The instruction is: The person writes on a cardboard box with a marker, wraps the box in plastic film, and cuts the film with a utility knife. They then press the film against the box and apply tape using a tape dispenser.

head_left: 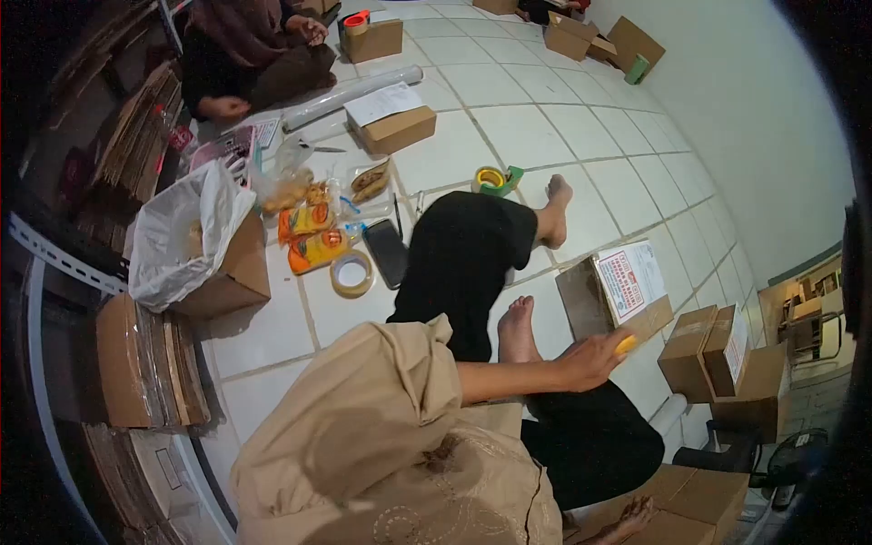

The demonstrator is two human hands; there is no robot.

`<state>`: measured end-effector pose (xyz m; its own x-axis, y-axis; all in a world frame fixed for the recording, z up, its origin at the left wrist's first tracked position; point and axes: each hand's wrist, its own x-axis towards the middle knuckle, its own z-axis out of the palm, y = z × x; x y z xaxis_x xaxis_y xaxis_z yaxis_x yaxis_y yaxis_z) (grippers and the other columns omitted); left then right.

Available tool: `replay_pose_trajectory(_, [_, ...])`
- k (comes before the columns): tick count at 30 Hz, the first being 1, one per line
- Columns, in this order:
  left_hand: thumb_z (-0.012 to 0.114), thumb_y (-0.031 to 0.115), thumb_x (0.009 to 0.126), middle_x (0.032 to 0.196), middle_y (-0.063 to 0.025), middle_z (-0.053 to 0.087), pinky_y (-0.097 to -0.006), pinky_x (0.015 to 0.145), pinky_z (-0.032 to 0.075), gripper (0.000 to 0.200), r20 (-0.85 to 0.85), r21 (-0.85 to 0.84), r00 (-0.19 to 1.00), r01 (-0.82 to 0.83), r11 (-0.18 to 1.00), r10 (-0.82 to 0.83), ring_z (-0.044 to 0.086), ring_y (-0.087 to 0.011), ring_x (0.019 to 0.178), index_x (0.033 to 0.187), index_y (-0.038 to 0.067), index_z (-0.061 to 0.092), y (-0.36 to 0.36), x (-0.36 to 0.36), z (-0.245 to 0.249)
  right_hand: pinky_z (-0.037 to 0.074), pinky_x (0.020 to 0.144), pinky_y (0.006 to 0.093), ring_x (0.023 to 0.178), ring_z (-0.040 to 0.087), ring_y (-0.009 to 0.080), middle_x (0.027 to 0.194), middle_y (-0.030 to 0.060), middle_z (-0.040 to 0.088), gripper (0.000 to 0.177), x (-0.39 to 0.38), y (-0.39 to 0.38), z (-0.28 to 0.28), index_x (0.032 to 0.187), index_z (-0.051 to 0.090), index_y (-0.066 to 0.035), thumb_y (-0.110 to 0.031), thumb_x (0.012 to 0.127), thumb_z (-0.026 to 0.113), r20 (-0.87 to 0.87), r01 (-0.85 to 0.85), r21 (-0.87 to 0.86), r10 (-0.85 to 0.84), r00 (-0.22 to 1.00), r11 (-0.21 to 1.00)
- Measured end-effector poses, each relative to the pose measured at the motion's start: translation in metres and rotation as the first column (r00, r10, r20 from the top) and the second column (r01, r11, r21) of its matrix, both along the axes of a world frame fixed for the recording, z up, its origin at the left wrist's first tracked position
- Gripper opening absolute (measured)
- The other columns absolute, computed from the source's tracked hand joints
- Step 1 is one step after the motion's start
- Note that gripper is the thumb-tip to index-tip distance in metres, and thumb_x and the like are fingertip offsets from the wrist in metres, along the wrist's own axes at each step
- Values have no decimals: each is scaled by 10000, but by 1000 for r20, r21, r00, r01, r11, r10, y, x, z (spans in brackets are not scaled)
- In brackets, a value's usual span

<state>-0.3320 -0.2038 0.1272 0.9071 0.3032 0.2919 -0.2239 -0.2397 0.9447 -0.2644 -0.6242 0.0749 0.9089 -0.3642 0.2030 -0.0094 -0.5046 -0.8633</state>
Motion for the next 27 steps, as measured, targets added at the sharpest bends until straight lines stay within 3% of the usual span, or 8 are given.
replay_pose_trajectory(3, [457,161,908,1024,-254,565,-439,763,465,352,265,-127,949,-139,982,169,592,-375,932,1219,5,400,31,-55,55,421,915,360,1020,565,280,1199,141,542,358,-9,-16,-10,1202,518,-18,-232,942,398,-108,189,96,-178,978,977])
replay_pose_trajectory(5, [478,109,896,1066,-225,557,-399,790,466,307,535,6,712,-542,840,455,578,-357,932,1170,-28,450,75,-91,65,419,918,360,1024,563,278,1197,142,542,355,-9,1,-28,1199,519,-15,-229,942,399,-193,166,185,-129,973,969])
replay_pose_trajectory(8, [441,64,865,1094,-229,525,-412,888,416,323,469,-102,457,-822,560,756,520,-379,1004,1181,0,463,152,-141,55,416,922,359,1031,559,276,1193,145,542,351,-12,31,-44,1194,521,-12,-225,942,400,-270,76,264,-2,963,961])
replay_pose_trajectory(10, [460,8,818,1097,-226,510,-420,901,401,369,371,113,377,-925,362,849,502,-381,1017,1187,11,460,206,-163,-1,415,925,359,1035,557,274,1191,146,542,349,-22,48,-49,1190,522,-9,-223,942,401,-281,39,313,54,958,949])
replay_pose_trajectory(13, [527,15,746,1039,-228,521,-468,840,428,386,-78,425,337,-840,337,938,516,-409,975,1129,23,481,253,-187,-113,412,929,359,1041,553,272,1187,149,542,345,-25,56,-57,1185,523,-5,-219,942,403,-316,5,353,114,942,936])
replay_pose_trajectory(19, [642,62,666,1028,-192,533,-453,837,441,333,-384,743,231,-498,448,894,512,-354,1007,981,-5,558,256,-204,-173,408,938,359,1053,546,267,1179,154,543,338,-32,76,-60,1175,526,2,-211,942,406,-303,-48,420,190,934,906])
replay_pose_trajectory(25, [619,195,751,935,-174,564,-438,758,469,227,-108,830,288,-501,246,952,564,-327,894,856,-6,618,304,-133,-203,403,946,359,1065,539,262,1172,158,543,330,-31,95,-65,1165,529,9,-203,942,409,-296,-72,493,245,923,867])
replay_pose_trajectory(27, [624,250,775,865,-164,589,-411,676,492,237,-431,770,304,-367,522,849,603,-304,785,821,18,624,320,-113,-221,401,949,359,1070,536,260,1169,160,543,328,-29,109,-66,1162,530,12,-200,942,410,-283,-63,541,252,926,838])
